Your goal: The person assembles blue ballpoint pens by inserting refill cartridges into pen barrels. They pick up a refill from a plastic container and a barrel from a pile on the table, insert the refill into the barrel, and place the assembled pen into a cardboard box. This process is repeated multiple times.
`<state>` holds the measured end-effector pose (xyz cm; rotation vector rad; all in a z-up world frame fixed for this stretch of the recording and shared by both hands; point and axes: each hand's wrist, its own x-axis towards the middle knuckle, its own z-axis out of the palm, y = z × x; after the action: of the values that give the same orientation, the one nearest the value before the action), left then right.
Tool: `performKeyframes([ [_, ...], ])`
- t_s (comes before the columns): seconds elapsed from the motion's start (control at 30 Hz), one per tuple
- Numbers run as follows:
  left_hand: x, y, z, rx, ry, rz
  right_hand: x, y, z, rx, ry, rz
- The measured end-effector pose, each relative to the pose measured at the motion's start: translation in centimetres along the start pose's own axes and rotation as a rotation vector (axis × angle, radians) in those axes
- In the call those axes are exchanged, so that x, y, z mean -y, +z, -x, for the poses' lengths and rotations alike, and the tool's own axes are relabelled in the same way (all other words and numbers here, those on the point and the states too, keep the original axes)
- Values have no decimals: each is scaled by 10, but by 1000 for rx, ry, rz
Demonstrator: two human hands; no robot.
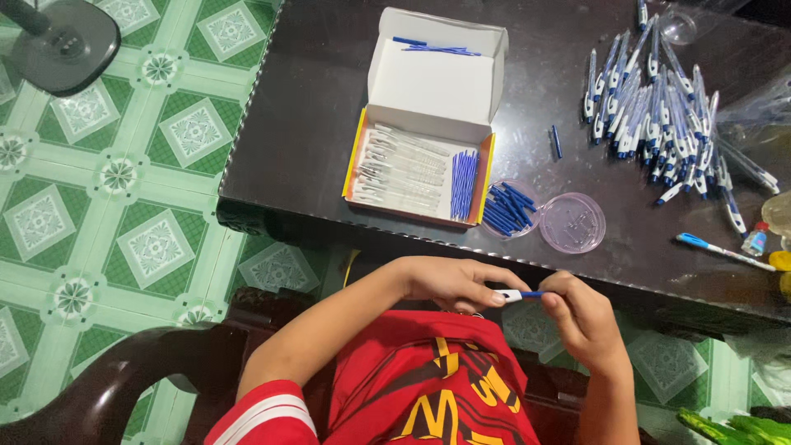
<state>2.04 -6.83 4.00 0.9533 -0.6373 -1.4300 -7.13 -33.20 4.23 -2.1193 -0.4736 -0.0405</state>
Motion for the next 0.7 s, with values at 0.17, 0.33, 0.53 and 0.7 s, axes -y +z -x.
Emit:
performKeyframes([
  [0.17,19,-2,-9,79,8,153,5,-3,2,62,-35,-12],
  [0.33,36,-2,-12,254,-4,400,-8,-4,9,131,-2,41],
  [0.53,56,0,-14,264,-36,484,-11,0,6,194,-81,-21],
  [0.7,91,9,-10,575,5,958,-1,-2,5,325,-121,-180],
])
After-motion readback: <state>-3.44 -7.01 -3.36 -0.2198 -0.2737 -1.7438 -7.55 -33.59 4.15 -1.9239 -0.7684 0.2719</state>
